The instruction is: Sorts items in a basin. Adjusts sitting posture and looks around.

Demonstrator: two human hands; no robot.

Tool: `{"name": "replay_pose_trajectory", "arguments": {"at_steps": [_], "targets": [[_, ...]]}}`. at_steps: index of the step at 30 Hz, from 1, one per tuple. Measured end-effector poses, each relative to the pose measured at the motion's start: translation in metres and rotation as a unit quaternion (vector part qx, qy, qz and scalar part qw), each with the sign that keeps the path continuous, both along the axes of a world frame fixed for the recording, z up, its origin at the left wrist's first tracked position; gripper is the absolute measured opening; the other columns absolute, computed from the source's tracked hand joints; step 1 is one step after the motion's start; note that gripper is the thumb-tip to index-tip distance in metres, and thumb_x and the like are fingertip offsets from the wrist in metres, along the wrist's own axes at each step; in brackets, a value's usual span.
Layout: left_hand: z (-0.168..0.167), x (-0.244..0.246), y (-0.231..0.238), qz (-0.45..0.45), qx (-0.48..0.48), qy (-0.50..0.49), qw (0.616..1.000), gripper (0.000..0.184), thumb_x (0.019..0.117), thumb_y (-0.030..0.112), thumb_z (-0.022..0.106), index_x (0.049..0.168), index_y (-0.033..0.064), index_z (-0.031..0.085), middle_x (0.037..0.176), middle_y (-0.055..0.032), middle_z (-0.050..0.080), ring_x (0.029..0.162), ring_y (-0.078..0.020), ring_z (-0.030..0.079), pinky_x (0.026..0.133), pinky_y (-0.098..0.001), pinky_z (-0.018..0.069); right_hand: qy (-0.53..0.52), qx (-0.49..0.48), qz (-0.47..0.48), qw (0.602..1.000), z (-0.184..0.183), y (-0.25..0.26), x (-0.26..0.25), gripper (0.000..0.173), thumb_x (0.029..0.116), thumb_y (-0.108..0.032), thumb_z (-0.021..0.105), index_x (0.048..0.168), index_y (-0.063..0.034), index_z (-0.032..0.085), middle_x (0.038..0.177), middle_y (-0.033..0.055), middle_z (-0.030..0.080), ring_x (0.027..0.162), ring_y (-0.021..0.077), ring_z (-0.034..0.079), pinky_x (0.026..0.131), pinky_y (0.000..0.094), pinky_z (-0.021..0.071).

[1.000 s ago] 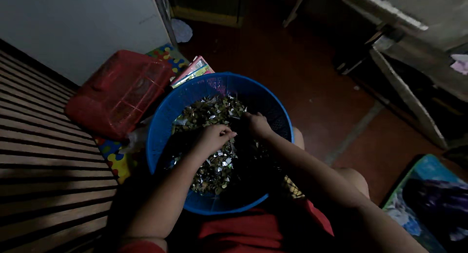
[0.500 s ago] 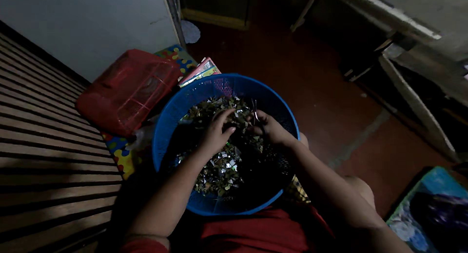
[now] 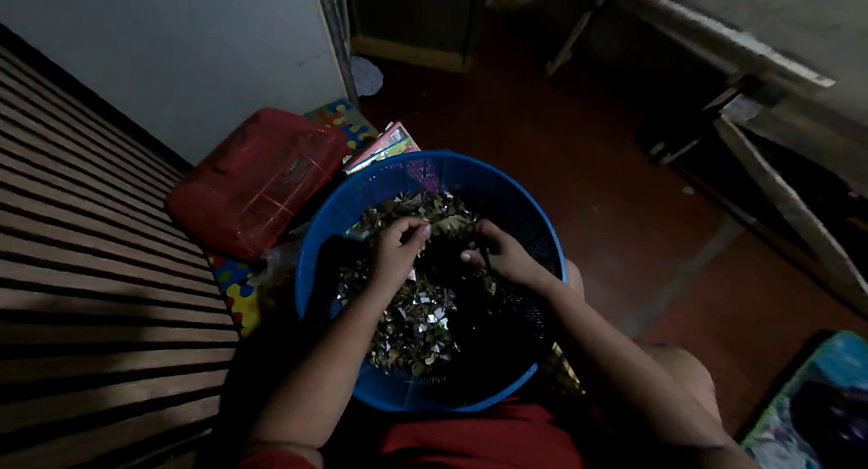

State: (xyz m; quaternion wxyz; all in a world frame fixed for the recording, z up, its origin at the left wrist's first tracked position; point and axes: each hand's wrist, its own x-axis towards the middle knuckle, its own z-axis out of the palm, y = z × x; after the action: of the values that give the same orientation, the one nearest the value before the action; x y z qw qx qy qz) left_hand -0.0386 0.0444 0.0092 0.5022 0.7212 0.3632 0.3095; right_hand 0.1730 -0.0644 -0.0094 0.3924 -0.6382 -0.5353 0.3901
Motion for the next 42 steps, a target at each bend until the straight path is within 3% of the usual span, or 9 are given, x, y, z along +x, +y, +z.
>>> {"name": "replay_pose_trajectory", "arguments": {"at_steps": [6, 9, 13, 16, 21, 28, 33, 39, 42], "targets": [[0.0027, -0.0025, 0.0021, 0.021, -0.037, -0.002, 0.999, 0.019, 0.1042, 0.017, 0.061, 0.113, 0.0024, 0.069, 0.098, -0.007, 0.07, 0.086, -0.0131, 0.068, 0.082, -0.0334, 0.0583, -0.032, -0.019, 0.102, 0.994, 0.0, -0.0039, -0.0035, 0.084, 0.0833, -0.074, 0.063, 0.129, -0.0032, 0.061, 0.118, 0.0107, 0.065, 0.105, 0.0155, 0.063, 0.092, 0.038, 0.0534], [0.0007, -0.0026, 0.0016, 0.012, -0.026, 0.003, 1.0, 0.018, 0.1031, 0.017, 0.062, 0.111, 0.0032, 0.07, 0.096, -0.0061, 0.07, 0.085, -0.0128, 0.068, 0.083, -0.0336, 0.0582, -0.015, -0.007, 0.1, 0.995, -0.0022, -0.0028, -0.0019, 0.082, 0.0812, -0.079, 0.061, 0.12, -0.0069, 0.064, 0.099, 0.0005, 0.065, 0.089, 0.0056, 0.061, 0.08, 0.0295, 0.0536], [-0.0003, -0.0007, -0.0006, 0.001, -0.009, 0.027, 1.0, 0.015, 0.1017, 0.017, 0.065, 0.107, 0.0047, 0.071, 0.093, -0.0048, 0.07, 0.083, -0.0122, 0.068, 0.08, -0.0331, 0.0582, -0.016, -0.002, 0.091, 0.996, -0.0009, -0.0025, -0.0038, 0.065, 0.084, -0.07, 0.067, 0.109, -0.0091, 0.067, 0.087, -0.0042, 0.062, 0.077, 0.0025, 0.057, 0.072, 0.027, 0.0512], [0.0012, 0.0003, -0.0022, -0.004, -0.006, 0.041, 0.999, 0.015, 0.102, 0.017, 0.064, 0.107, 0.004, 0.071, 0.092, -0.0052, 0.069, 0.081, -0.0115, 0.066, 0.078, -0.0315, 0.0568, -0.031, 0.0, 0.065, 0.997, -0.0002, -0.0033, -0.0041, 0.049, 0.0892, -0.049, 0.073, 0.106, -0.0042, 0.068, 0.09, 0.0022, 0.066, 0.079, 0.008, 0.061, 0.075, 0.0321, 0.0531], [-0.0003, 0.0002, -0.0005, -0.004, -0.01, 0.057, 0.998, 0.016, 0.1019, 0.017, 0.064, 0.109, 0.0038, 0.071, 0.095, -0.0059, 0.071, 0.082, -0.0125, 0.068, 0.079, -0.0331, 0.058, -0.041, -0.018, 0.047, 0.998, 0.0025, -0.0057, -0.0058, 0.042, 0.0899, -0.041, 0.076, 0.104, -0.0025, 0.067, 0.082, 0.0009, 0.062, 0.07, 0.0056, 0.056, 0.068, 0.0275, 0.05], [0.0015, 0.0001, -0.0002, 0.004, -0.015, 0.071, 0.997, 0.016, 0.1023, 0.018, 0.064, 0.108, 0.0051, 0.071, 0.093, -0.0054, 0.07, 0.078, -0.0128, 0.067, 0.076, -0.0333, 0.0583, -0.024, -0.061, 0.11, 0.992, -0.0004, -0.0041, -0.0065, 0.07, 0.0839, -0.068, 0.068, 0.117, -0.0069, 0.063, 0.095, 0.0023, 0.063, 0.083, 0.0095, 0.059, 0.077, 0.0346, 0.0525], [0.001, 0.0038, -0.0047, -0.02, -0.033, 0.094, 0.995, 0.019, 0.1021, 0.021, 0.065, 0.11, 0.0051, 0.071, 0.095, -0.0067, 0.071, 0.08, -0.0139, 0.068, 0.077, -0.0347, 0.0582, -0.042, -0.074, 0.106, 0.991, 0.0, -0.0021, -0.0101, 0.067, 0.0879, -0.065, 0.066, 0.118, -0.0054, 0.063, 0.096, 0.005, 0.063, 0.084, 0.0123, 0.059, 0.077, 0.0373, 0.0522], [0.0002, 0.0033, -0.0044, -0.007, -0.031, 0.077, 0.997, 0.018, 0.1026, 0.021, 0.064, 0.109, 0.0053, 0.071, 0.093, -0.0053, 0.07, 0.078, -0.0126, 0.067, 0.075, -0.0332, 0.0576, -0.014, -0.088, 0.101, 0.991, -0.0015, -0.005, -0.0028, 0.071, 0.0859, -0.069, 0.064, 0.118, -0.006, 0.061, 0.095, 0.003, 0.062, 0.084, 0.0097, 0.058, 0.077, 0.0348, 0.0518], [-0.0019, 0.0029, -0.0041, -0.014, -0.022, 0.075, 0.997, 0.019, 0.1023, 0.021, 0.064, 0.109, 0.0049, 0.071, 0.092, -0.0058, 0.07, 0.077, -0.0128, 0.067, 0.075, -0.0335, 0.0579, 0.01, -0.055, 0.142, 0.988, 0.0, -0.0052, -0.0084, 0.071, 0.084, -0.073, 0.063, 0.113, -0.0077, 0.062, 0.09, -0.0034, 0.059, 0.077, 0.0023, 0.054, 0.071, 0.0253, 0.0489]]}}
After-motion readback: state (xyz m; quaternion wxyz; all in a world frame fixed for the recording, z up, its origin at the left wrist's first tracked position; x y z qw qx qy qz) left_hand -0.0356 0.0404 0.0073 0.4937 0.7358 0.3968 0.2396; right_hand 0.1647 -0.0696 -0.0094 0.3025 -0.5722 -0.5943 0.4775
